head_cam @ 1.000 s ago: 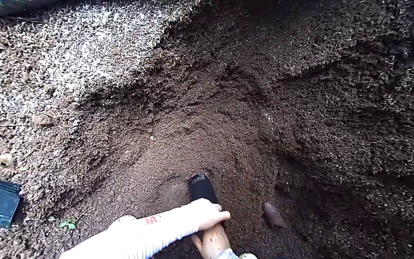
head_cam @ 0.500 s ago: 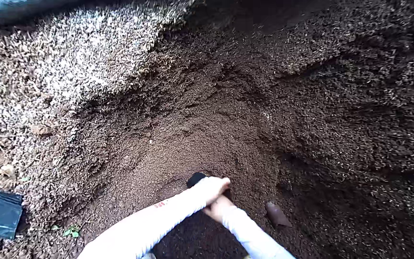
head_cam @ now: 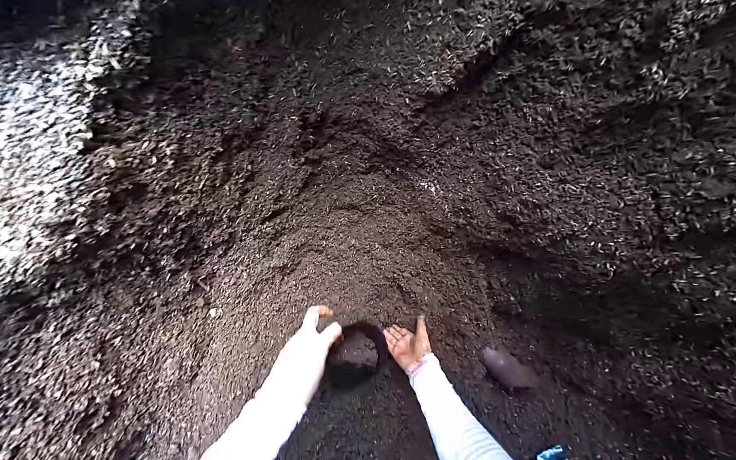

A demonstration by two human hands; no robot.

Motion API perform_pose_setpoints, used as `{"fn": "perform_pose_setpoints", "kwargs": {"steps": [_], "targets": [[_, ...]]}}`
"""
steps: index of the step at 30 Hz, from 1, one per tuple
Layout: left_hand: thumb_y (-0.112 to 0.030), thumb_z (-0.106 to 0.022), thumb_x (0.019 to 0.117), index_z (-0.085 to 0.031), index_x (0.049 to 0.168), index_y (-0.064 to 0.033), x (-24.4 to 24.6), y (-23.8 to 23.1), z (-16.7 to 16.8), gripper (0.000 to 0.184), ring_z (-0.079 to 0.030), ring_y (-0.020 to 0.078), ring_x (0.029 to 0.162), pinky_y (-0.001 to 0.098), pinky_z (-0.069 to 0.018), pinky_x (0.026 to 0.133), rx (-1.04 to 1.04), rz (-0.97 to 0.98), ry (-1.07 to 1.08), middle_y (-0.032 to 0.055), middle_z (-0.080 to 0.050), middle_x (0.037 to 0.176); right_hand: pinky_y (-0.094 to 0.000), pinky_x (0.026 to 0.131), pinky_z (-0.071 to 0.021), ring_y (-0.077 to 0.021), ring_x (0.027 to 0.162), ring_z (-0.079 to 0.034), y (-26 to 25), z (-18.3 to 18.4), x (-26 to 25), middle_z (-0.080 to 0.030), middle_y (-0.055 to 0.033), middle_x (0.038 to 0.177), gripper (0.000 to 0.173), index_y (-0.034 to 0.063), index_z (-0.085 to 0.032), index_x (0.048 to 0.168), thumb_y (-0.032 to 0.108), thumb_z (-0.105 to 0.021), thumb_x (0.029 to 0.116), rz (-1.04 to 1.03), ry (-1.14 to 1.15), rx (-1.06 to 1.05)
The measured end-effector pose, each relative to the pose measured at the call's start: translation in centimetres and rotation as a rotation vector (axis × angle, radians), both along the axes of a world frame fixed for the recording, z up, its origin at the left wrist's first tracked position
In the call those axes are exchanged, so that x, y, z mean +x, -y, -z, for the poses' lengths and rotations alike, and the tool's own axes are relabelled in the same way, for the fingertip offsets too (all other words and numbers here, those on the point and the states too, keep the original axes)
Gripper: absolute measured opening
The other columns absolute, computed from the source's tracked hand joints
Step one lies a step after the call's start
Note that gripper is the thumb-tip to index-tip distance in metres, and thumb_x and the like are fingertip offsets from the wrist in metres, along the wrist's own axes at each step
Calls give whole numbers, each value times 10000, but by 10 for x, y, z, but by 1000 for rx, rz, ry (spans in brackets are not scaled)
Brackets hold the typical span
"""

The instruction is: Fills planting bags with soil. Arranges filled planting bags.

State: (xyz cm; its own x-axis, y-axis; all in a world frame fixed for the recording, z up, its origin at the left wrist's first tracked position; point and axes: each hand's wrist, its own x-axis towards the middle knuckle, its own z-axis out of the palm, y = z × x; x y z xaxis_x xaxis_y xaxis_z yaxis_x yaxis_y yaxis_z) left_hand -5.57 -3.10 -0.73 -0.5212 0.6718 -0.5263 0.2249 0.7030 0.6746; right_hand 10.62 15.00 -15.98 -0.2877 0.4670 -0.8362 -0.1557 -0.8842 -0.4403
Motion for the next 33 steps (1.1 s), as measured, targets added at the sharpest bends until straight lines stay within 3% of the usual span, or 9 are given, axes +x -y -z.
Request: {"fn": "perform_pose_setpoints", "kwargs": {"steps": [2, 4, 6, 8, 9, 15, 24, 29, 33], "targets": [[-369, -484, 1079, -568, 1435, -133, 4, -1, 6, 436, -646, 364, 1206, 605, -490, 1020, -14, -52, 31, 186, -650, 1338, -427, 758, -533, -245, 855, -606, -6, 12, -18, -570, -144, 983, 872, 25, -434, 1227, 799, -124, 971, 110, -17, 4], [-209, -446, 1096, -631, 1375, -38, 8, 3, 17, 376, -640, 364, 1245, 532, -504, 1053, 14, 142, -199, 207, -636, 1373, -451, 731, -534, -243, 800, -597, -7, 19, -18, -561, -116, 911, 887, 38, -443, 1208, 830, -138, 948, 128, -64, 2], [-198, -518, 1060, -606, 1388, -1, 12, 3, 10, 393, -650, 362, 1231, 491, -534, 1024, -18, 274, -291, 221, -590, 1422, -544, 789, -539, -327, 963, -619, -10, 12, -22, -589, -205, 1127, 906, 36, -427, 1334, 821, -181, 955, 123, -54, 16], [-330, -657, 996, -513, 1464, -16, 17, 3, 3, 582, -653, 348, 1208, 487, -558, 985, -94, 255, -193, 206, -492, 1513, -687, 1011, -451, -441, 1406, -430, -23, -2, -32, -299, -248, 1625, 910, 173, -165, 1634, 797, -216, 973, 59, -77, 1], [-340, -709, 958, -473, 1490, -28, 19, 4, 3, 661, -653, 345, 1203, 487, -564, 980, -109, 234, -137, 201, -449, 1545, -733, 1052, -399, -456, 1499, -299, -28, -8, -40, -136, -214, 1700, 880, 257, -64, 1658, 794, -216, 976, 41, -68, -10], [-101, -710, 884, -479, 1511, -60, 25, 9, 10, 670, -613, 363, 1266, 493, -546, 1010, -21, 207, -37, 233, -399, 1573, -733, 1126, -324, -408, 1560, -178, -35, -31, -79, -72, -158, 1720, 754, 262, -91, 1650, 701, -157, 1041, 88, 15, -8], [-85, -681, 904, -482, 1481, 24, 21, 24, 19, 620, -498, 328, 1403, 436, -419, 1163, 29, 245, -17, 235, -457, 1535, -619, 1046, -448, -341, 1402, -442, -23, -35, -85, -379, -161, 1583, 730, 203, -233, 1598, 678, -173, 1047, 87, -69, -66], [-66, -674, 899, -449, 1517, 7, 16, 25, 17, 662, -485, 315, 1420, 433, -396, 1185, 91, 247, -15, 221, -475, 1529, -508, 831, -585, -322, 1048, -672, -32, -33, -14, -652, -170, 1209, 602, 129, -470, 1408, 594, -309, 1062, -136, -100, -29], [-65, -665, 905, -468, 1501, 11, 14, 27, 18, 633, -508, 315, 1394, 433, -407, 1173, 103, 248, 2, 230, -492, 1504, -571, 871, -565, -369, 1144, -641, -28, -28, 46, -607, -194, 1340, 699, 175, -406, 1510, 669, -371, 1017, 85, 66, -28]]}}
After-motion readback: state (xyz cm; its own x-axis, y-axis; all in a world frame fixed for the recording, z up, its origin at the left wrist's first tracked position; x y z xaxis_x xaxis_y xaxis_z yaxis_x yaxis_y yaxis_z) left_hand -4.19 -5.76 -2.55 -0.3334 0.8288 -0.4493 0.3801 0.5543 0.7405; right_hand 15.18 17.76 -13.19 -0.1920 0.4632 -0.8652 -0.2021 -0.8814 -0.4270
